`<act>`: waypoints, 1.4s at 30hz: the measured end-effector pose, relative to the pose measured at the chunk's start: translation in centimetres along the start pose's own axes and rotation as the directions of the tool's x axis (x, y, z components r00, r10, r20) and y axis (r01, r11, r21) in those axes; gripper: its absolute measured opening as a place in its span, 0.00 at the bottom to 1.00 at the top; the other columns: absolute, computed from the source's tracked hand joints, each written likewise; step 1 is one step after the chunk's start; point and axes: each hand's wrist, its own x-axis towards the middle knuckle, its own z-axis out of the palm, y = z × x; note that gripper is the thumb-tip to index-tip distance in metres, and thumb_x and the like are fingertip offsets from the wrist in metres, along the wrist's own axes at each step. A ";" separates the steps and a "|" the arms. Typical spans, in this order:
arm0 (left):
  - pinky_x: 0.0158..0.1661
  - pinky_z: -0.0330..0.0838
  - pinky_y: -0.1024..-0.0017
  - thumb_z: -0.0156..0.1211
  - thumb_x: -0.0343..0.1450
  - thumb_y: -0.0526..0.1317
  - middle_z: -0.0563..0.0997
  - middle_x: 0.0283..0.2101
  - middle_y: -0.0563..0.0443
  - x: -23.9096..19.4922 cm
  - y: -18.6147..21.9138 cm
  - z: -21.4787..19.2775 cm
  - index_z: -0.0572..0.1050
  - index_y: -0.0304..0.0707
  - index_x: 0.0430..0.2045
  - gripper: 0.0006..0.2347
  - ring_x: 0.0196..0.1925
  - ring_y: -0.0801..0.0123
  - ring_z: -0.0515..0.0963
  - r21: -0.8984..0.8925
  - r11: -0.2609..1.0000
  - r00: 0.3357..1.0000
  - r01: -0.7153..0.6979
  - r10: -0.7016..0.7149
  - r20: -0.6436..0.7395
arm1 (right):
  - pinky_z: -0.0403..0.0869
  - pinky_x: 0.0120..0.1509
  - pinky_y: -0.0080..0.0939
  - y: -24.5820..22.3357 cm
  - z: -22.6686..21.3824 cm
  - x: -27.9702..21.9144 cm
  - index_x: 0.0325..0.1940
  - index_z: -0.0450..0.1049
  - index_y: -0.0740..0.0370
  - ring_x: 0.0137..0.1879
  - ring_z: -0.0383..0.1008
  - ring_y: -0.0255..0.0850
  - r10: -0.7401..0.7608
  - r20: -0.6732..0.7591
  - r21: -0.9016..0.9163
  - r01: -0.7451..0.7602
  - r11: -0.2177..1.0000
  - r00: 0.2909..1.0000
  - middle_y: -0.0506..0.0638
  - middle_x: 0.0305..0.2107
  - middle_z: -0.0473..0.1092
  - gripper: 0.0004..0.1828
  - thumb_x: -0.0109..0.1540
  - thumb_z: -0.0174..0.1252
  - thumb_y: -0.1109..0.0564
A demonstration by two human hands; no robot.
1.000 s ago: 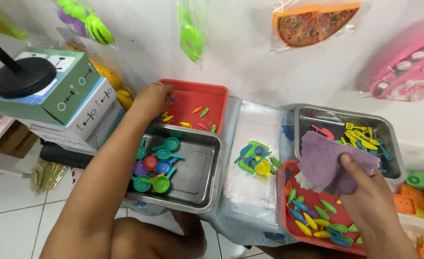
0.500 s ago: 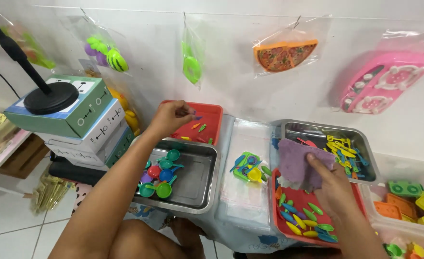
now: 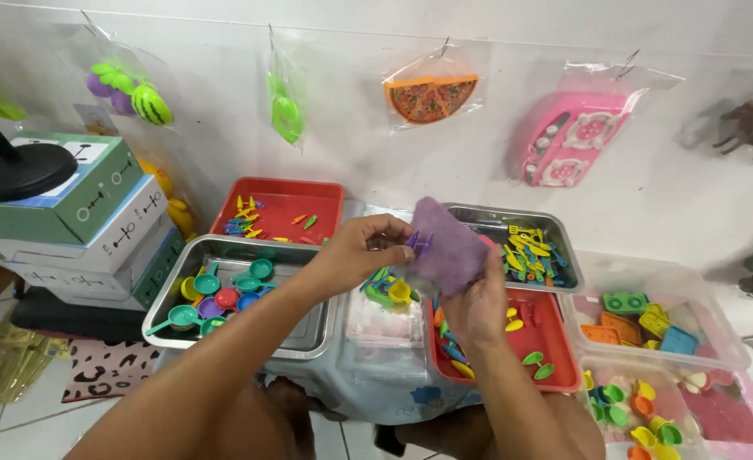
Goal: The person sits on the floor and cleans various small plastic toys using a purple cloth. They wipe a green toy, a yellow toy, and a blue toy, placing them into a metal tray. The person also handles a plastic bag containing colorful toys.
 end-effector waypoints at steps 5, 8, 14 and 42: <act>0.40 0.81 0.73 0.69 0.65 0.34 0.82 0.37 0.46 -0.5 0.3 1.5 0.80 0.35 0.41 0.12 0.37 0.71 0.83 0.088 0.996 0.996 0.022 -0.014 -0.090 | 0.77 0.52 0.49 1.4 -6.3 2.4 0.40 0.80 0.60 0.41 0.81 0.50 0.118 0.052 0.165 -0.125 0.978 0.992 0.54 0.34 0.79 0.17 0.64 0.56 0.44; 0.37 0.82 0.74 0.69 0.65 0.34 0.84 0.36 0.44 -1.3 0.9 2.7 0.81 0.36 0.39 0.10 0.35 0.68 0.85 0.195 0.981 0.994 0.020 0.002 -0.111 | 0.79 0.49 0.45 2.1 -8.9 3.6 0.50 0.78 0.62 0.40 0.81 0.44 0.090 0.157 -0.121 -0.072 0.990 0.983 0.54 0.35 0.79 0.15 0.63 0.58 0.53; 0.34 0.82 0.72 0.68 0.65 0.34 0.84 0.35 0.43 -1.9 0.9 3.9 0.80 0.36 0.38 0.09 0.34 0.64 0.86 0.327 0.945 0.996 0.011 0.020 -0.093 | 0.76 0.41 0.34 1.5 -6.8 2.3 0.47 0.80 0.66 0.35 0.75 0.34 -0.072 0.188 -0.484 0.157 0.861 0.979 0.48 0.29 0.74 0.12 0.59 0.66 0.65; 0.32 0.80 0.70 0.67 0.66 0.33 0.82 0.29 0.44 -2.5 -1.0 4.9 0.80 0.33 0.36 0.07 0.32 0.68 0.82 0.170 0.980 0.991 -0.101 0.115 -0.075 | 0.71 0.38 0.31 1.1 -8.2 2.2 0.27 0.75 0.57 0.25 0.70 0.31 -0.323 0.141 -0.467 0.351 0.812 0.936 0.47 0.17 0.70 0.21 0.75 0.50 0.55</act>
